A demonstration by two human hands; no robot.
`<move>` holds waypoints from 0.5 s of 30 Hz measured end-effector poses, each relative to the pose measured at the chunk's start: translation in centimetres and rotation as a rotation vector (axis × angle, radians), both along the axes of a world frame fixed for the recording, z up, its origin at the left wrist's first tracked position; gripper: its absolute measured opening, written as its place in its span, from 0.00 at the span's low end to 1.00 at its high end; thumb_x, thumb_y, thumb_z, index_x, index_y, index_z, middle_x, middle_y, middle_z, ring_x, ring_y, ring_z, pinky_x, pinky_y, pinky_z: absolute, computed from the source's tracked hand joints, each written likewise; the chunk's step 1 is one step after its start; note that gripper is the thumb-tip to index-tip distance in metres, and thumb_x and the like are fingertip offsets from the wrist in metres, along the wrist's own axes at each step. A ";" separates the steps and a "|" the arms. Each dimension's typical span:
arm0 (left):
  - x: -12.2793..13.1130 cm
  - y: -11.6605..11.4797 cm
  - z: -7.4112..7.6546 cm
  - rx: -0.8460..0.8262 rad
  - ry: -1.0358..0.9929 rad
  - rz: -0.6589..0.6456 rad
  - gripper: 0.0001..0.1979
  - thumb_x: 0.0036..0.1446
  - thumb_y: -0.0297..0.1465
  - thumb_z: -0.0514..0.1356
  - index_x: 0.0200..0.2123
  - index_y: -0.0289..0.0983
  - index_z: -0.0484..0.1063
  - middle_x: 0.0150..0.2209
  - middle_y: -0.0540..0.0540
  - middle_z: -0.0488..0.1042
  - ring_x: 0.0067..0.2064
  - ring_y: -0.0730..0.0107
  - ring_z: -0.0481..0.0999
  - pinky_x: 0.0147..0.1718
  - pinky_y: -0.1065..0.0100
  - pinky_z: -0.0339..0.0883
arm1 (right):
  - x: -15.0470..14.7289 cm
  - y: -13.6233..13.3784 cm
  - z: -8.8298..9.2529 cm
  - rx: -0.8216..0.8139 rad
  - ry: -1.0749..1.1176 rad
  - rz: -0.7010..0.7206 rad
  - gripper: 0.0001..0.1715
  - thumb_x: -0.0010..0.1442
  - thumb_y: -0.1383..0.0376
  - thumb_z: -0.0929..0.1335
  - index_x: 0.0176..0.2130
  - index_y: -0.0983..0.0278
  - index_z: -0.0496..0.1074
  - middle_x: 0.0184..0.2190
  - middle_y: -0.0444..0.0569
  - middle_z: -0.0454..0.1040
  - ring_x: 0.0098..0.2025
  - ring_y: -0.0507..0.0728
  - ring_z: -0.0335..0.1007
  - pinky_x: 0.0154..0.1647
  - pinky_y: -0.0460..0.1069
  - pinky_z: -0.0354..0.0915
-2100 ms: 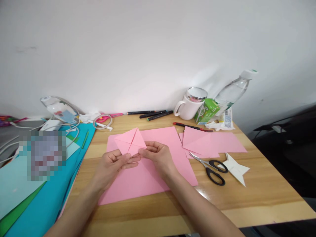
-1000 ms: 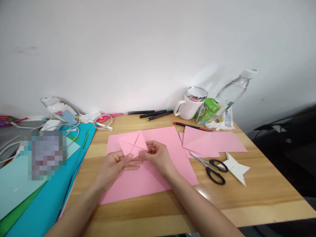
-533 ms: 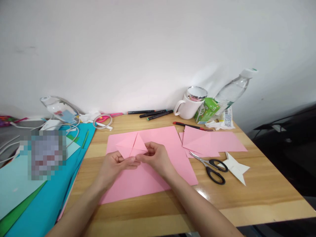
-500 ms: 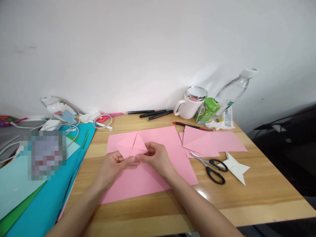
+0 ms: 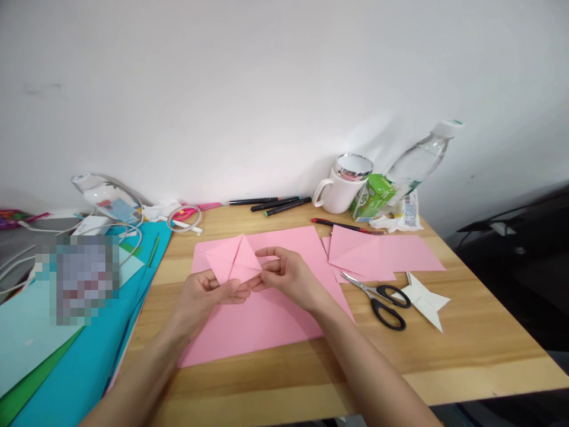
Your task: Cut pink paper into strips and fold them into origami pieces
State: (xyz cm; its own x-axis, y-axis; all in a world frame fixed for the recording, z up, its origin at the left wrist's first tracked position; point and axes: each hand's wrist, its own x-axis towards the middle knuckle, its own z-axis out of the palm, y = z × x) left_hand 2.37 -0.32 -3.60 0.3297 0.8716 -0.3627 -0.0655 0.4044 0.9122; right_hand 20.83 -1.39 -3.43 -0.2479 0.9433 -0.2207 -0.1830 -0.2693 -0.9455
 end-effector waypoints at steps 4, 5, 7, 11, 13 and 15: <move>-0.1 0.0 -0.2 -0.032 0.007 -0.045 0.14 0.45 0.32 0.66 0.35 0.28 0.75 0.32 0.37 0.80 0.31 0.61 0.79 0.33 0.62 0.75 | -0.5 -0.1 0.0 0.071 0.042 -0.042 0.19 0.48 0.65 0.72 0.38 0.62 0.62 0.25 0.42 0.74 0.28 0.52 0.72 0.34 0.50 0.68; 0.0 -0.1 -0.3 -0.037 -0.005 -0.067 0.15 0.46 0.32 0.66 0.35 0.28 0.75 0.33 0.37 0.80 0.31 0.60 0.79 0.33 0.62 0.75 | -0.7 -0.1 -0.2 0.116 0.016 -0.071 0.15 0.49 0.64 0.72 0.35 0.62 0.63 0.24 0.41 0.73 0.27 0.51 0.70 0.32 0.49 0.67; 0.0 -0.1 -0.3 -0.045 -0.026 -0.099 0.14 0.47 0.33 0.65 0.35 0.29 0.75 0.32 0.39 0.80 0.32 0.60 0.79 0.34 0.61 0.74 | -1.1 -0.2 -0.6 0.212 -0.093 -0.107 0.09 0.50 0.63 0.70 0.29 0.63 0.66 0.24 0.42 0.71 0.27 0.51 0.68 0.31 0.48 0.65; 0.1 0.0 -0.1 -0.074 -0.108 -0.046 0.11 0.50 0.36 0.63 0.27 0.32 0.73 0.25 0.46 0.78 0.34 0.59 0.79 0.38 0.59 0.73 | -1.4 -0.2 -1.2 0.277 -0.270 -0.145 0.08 0.50 0.64 0.69 0.33 0.64 0.73 0.30 0.46 0.74 0.33 0.54 0.68 0.33 0.49 0.65; 0.1 0.1 0.2 -0.109 -0.130 -0.008 0.14 0.47 0.37 0.64 0.21 0.32 0.69 0.19 0.49 0.75 0.33 0.57 0.79 0.38 0.57 0.73 | -1.4 -0.3 -1.2 0.262 -0.240 -0.140 0.12 0.48 0.65 0.71 0.36 0.63 0.73 0.33 0.47 0.74 0.35 0.55 0.69 0.34 0.49 0.66; 0.1 0.1 0.4 -0.134 -0.139 0.001 0.15 0.45 0.37 0.65 0.19 0.32 0.68 0.17 0.49 0.73 0.33 0.56 0.79 0.38 0.56 0.73 | -1.4 -0.4 -1.1 0.247 -0.165 -0.106 0.16 0.45 0.66 0.72 0.38 0.63 0.72 0.36 0.47 0.74 0.37 0.55 0.70 0.34 0.49 0.67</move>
State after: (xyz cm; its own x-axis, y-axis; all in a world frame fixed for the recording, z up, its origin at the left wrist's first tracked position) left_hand 2.47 -0.21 -3.22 0.3834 0.8191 -0.4267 -0.1875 0.5214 0.8325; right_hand 19.41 -1.81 -4.56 -0.1257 0.9920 -0.0107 -0.0365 -0.0154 -0.9992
